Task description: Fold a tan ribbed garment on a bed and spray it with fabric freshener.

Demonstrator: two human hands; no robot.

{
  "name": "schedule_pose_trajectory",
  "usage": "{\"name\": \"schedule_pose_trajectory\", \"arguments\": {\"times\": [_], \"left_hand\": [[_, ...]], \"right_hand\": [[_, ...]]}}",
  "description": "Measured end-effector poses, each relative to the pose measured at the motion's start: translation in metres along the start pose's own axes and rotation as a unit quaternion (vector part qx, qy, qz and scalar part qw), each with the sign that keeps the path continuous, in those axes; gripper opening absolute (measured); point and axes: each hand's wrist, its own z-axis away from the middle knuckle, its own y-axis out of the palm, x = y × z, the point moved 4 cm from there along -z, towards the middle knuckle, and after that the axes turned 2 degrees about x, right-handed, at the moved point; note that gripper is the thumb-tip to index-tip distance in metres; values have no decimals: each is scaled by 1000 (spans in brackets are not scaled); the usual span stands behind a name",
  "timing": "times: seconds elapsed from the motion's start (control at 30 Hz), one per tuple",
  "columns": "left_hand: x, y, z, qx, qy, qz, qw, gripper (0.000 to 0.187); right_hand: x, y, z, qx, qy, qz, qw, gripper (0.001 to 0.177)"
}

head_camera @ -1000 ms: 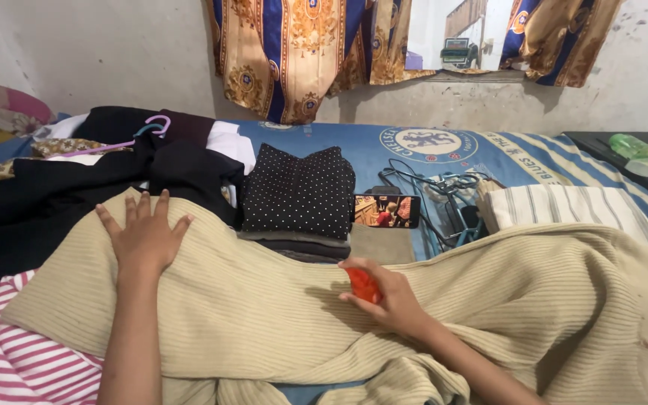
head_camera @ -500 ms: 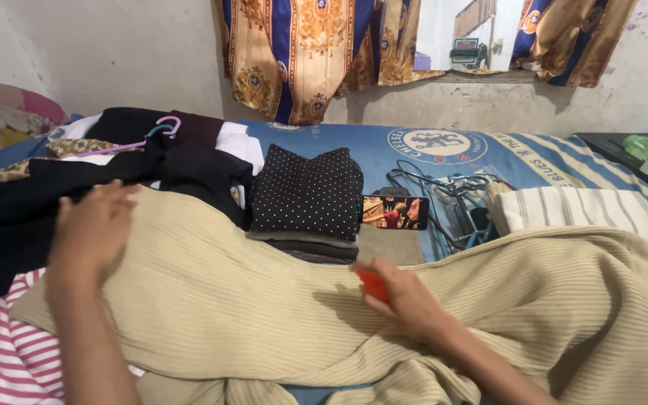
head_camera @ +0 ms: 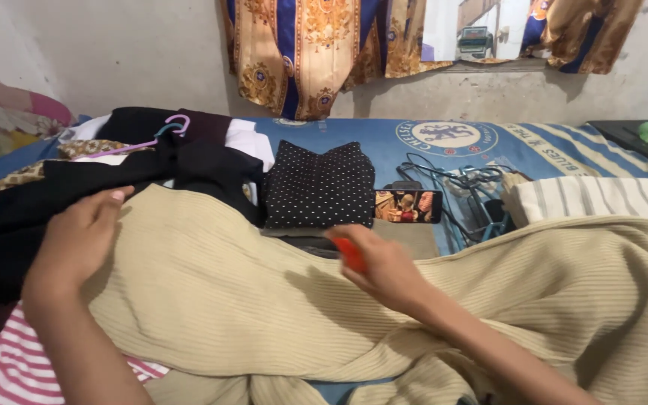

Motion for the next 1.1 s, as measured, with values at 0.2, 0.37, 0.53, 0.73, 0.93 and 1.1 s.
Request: {"name": "schedule_pose_trajectory", "arguments": {"times": [0.2, 0.37, 0.53, 0.73, 0.93, 1.1], "left_hand": [[51, 17, -23, 71, -14, 115, 991, 56], [39, -8, -8, 74, -10, 264, 962, 69], [51, -2, -17, 78, -10, 263, 962, 69], [36, -6, -6, 75, -19, 218, 973, 68], [13, 10, -7, 38, 0, 73, 997, 59], [-57, 48, 16, 92, 22, 120, 988, 49]], "right_hand": [[48, 62, -85, 52, -33, 0, 998, 52], [41, 90, -131, 8, 9, 17, 1000, 50], [57, 71, -109, 20, -40, -17, 999, 47], [58, 44, -55, 101, -20, 3, 995, 50], [18, -34, -1, 142, 19, 94, 985, 56], [-33, -91, 53, 261, 181, 229, 920, 45]]}}
